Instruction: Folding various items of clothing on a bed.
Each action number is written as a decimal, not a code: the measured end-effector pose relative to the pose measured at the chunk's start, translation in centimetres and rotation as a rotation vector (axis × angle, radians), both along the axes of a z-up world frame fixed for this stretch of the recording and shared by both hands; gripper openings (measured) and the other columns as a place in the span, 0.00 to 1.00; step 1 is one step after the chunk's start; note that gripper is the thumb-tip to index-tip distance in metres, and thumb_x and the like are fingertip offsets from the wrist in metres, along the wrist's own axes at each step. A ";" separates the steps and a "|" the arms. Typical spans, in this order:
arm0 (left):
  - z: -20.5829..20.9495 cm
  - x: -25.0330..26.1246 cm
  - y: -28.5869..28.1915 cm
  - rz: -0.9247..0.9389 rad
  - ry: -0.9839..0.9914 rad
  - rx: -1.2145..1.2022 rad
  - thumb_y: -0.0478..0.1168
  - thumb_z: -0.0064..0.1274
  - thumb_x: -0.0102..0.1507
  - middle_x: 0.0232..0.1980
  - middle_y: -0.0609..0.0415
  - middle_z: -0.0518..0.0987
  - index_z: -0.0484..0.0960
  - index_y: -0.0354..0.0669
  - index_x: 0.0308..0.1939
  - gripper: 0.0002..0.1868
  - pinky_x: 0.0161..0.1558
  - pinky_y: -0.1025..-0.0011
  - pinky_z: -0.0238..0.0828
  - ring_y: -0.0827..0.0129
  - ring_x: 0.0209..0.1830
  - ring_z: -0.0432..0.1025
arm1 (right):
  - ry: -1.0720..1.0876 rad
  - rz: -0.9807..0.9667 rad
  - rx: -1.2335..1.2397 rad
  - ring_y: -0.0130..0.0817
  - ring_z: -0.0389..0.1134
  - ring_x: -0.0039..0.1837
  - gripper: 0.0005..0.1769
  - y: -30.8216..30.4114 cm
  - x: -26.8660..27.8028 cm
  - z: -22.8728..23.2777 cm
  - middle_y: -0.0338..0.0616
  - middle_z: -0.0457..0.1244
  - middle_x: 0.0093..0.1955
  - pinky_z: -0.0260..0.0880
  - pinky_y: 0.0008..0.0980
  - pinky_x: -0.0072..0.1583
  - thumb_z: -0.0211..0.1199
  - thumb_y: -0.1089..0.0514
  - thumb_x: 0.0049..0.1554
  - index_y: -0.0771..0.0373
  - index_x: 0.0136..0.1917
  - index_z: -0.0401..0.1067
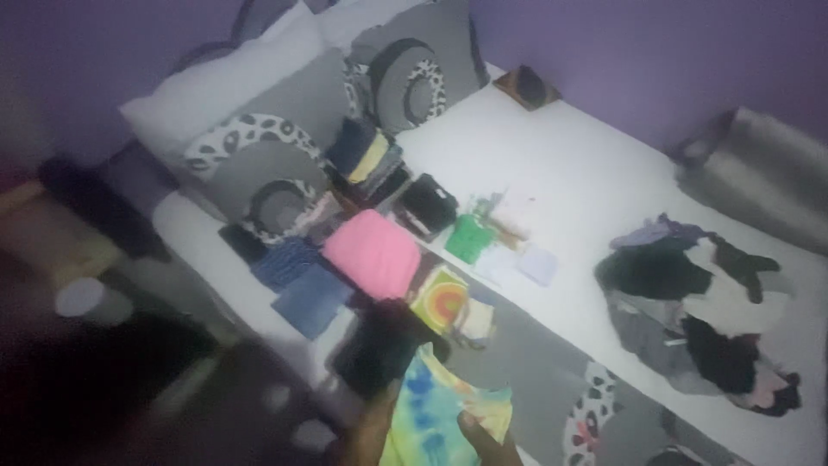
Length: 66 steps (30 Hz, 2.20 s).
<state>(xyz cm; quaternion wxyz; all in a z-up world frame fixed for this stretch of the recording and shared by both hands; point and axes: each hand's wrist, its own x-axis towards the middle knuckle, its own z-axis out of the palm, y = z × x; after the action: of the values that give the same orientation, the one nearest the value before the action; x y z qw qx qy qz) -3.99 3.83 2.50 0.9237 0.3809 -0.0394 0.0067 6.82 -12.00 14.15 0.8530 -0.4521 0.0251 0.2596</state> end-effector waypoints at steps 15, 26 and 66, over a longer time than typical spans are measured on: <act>15.4 10.8 19.1 -0.379 0.451 0.273 0.39 0.57 0.64 0.40 0.49 0.86 0.83 0.32 0.49 0.14 0.42 0.67 0.77 0.67 0.35 0.79 | 0.353 -0.095 0.016 0.51 0.71 0.62 0.33 13.2 -1.3 5.9 0.57 0.68 0.63 0.69 0.52 0.64 0.59 0.50 0.55 0.67 0.70 0.65; 15.2 13.5 15.4 -0.075 0.212 0.620 0.46 0.50 0.68 0.49 0.55 0.85 0.84 0.36 0.53 0.18 0.55 0.75 0.69 0.77 0.49 0.75 | 0.474 -0.050 0.009 0.52 0.70 0.60 0.29 9.6 2.1 8.4 0.56 0.67 0.61 0.71 0.56 0.61 0.48 0.42 0.62 0.63 0.68 0.65; -18.5 59.1 13.2 -0.109 0.623 0.070 0.57 0.65 0.54 0.47 0.50 0.81 0.79 0.49 0.58 0.32 0.32 0.55 0.76 0.58 0.35 0.76 | 0.612 -0.765 -0.058 0.54 0.68 0.64 0.31 16.3 22.6 -11.2 0.56 0.65 0.65 0.67 0.58 0.63 0.47 0.45 0.61 0.59 0.73 0.61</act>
<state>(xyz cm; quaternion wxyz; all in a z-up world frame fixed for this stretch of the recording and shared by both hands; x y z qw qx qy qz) 55.09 17.02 -16.02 0.8768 0.3936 0.2247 -0.1609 29.42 4.25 2.95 0.8277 -0.3372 0.4460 0.0479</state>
